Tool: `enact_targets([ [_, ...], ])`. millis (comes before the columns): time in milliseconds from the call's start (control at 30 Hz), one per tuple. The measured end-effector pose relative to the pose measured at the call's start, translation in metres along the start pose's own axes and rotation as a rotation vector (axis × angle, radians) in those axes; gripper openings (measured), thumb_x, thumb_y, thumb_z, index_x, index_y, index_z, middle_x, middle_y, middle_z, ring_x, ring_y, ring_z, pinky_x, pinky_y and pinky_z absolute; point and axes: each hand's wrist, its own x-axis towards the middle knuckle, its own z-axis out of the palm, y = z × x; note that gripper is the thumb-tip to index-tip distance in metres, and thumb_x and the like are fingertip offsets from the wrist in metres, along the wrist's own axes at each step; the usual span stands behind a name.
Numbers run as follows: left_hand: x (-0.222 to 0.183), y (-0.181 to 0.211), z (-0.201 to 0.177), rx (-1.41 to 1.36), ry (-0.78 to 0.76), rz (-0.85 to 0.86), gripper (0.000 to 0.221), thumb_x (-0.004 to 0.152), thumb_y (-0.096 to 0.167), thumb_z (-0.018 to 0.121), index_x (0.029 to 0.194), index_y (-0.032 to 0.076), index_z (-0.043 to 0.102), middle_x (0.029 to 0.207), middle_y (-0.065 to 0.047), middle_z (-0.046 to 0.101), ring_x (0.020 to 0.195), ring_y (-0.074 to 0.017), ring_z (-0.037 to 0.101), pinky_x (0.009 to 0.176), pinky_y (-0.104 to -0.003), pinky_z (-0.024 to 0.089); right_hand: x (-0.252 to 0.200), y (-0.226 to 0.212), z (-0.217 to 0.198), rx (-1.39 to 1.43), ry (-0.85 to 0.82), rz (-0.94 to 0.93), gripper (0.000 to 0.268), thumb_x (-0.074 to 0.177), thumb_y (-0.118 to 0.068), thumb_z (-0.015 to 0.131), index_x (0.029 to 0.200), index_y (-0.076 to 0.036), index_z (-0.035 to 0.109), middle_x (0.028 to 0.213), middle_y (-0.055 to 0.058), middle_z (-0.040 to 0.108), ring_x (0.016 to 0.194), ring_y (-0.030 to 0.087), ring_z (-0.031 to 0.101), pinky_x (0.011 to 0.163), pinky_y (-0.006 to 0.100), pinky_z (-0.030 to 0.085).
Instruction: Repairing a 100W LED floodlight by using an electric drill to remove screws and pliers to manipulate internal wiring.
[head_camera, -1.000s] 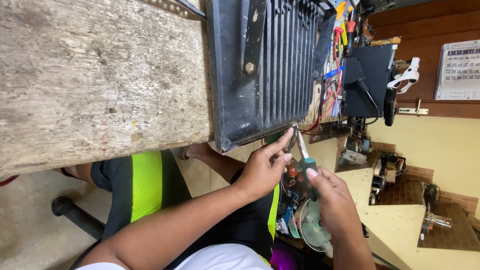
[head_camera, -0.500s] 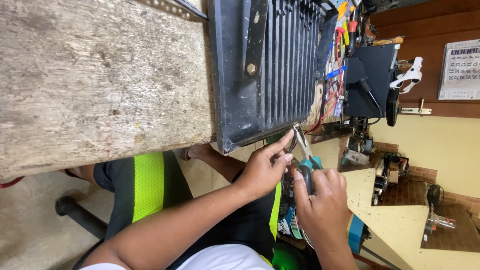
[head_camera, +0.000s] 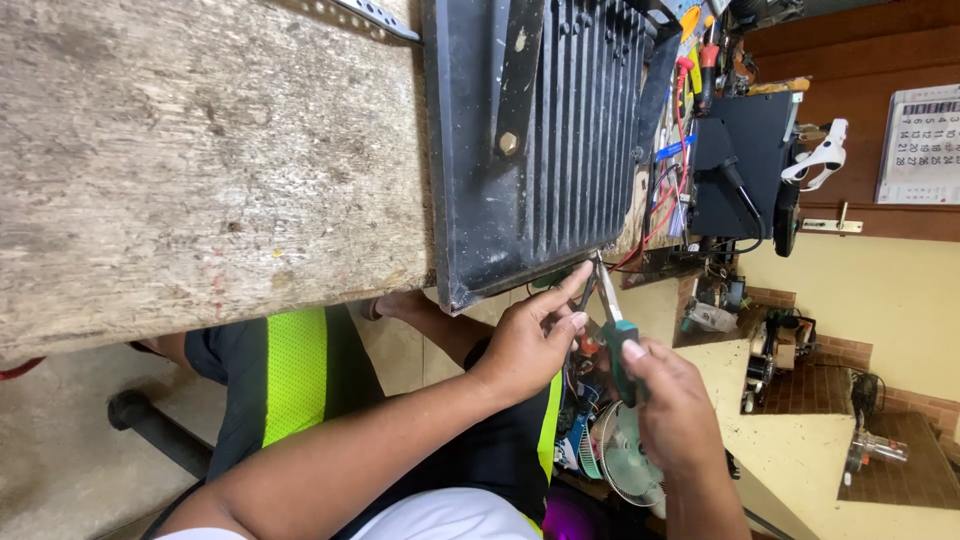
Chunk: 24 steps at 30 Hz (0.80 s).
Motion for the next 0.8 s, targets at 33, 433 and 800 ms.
enact_targets([
  [33, 0.000, 0.001, 0.001, 0.011, 0.020, 0.000, 0.061, 0.101, 0.011, 0.059, 0.158, 0.027, 0.044, 0.074, 0.007, 0.053, 0.078, -0.0097, 0.063, 0.082, -0.026, 0.051, 0.003, 0.002, -0.002, 0.186, -0.076, 0.020, 0.037, 0.102, -0.024, 0.050, 0.094, 0.006, 0.070, 0.092, 0.017, 0.066, 0.084, 0.030, 0.058, 0.078, 0.042, 0.044],
  [433, -0.001, 0.009, 0.000, 0.048, -0.003, -0.089, 0.063, 0.102, 0.014, 0.057, 0.160, 0.032, 0.042, 0.075, 0.006, 0.046, 0.069, -0.0103, 0.047, 0.066, -0.025, 0.040, -0.009, -0.001, 0.004, -0.099, 0.020, -0.008, 0.031, 0.099, -0.028, 0.057, 0.082, -0.003, 0.063, 0.097, 0.012, 0.068, 0.083, 0.026, 0.059, 0.077, 0.038, 0.046],
  [800, 0.006, 0.001, 0.010, 0.124, 0.009, -0.045, 0.061, 0.099, 0.014, 0.059, 0.158, 0.024, 0.047, 0.080, 0.007, 0.049, 0.082, -0.0050, 0.054, 0.089, -0.018, 0.043, -0.015, -0.001, 0.009, -0.650, 0.333, -0.662, 0.036, 0.097, -0.029, 0.065, 0.072, -0.008, 0.052, 0.076, 0.011, 0.054, 0.079, 0.036, 0.051, 0.078, 0.048, 0.041],
])
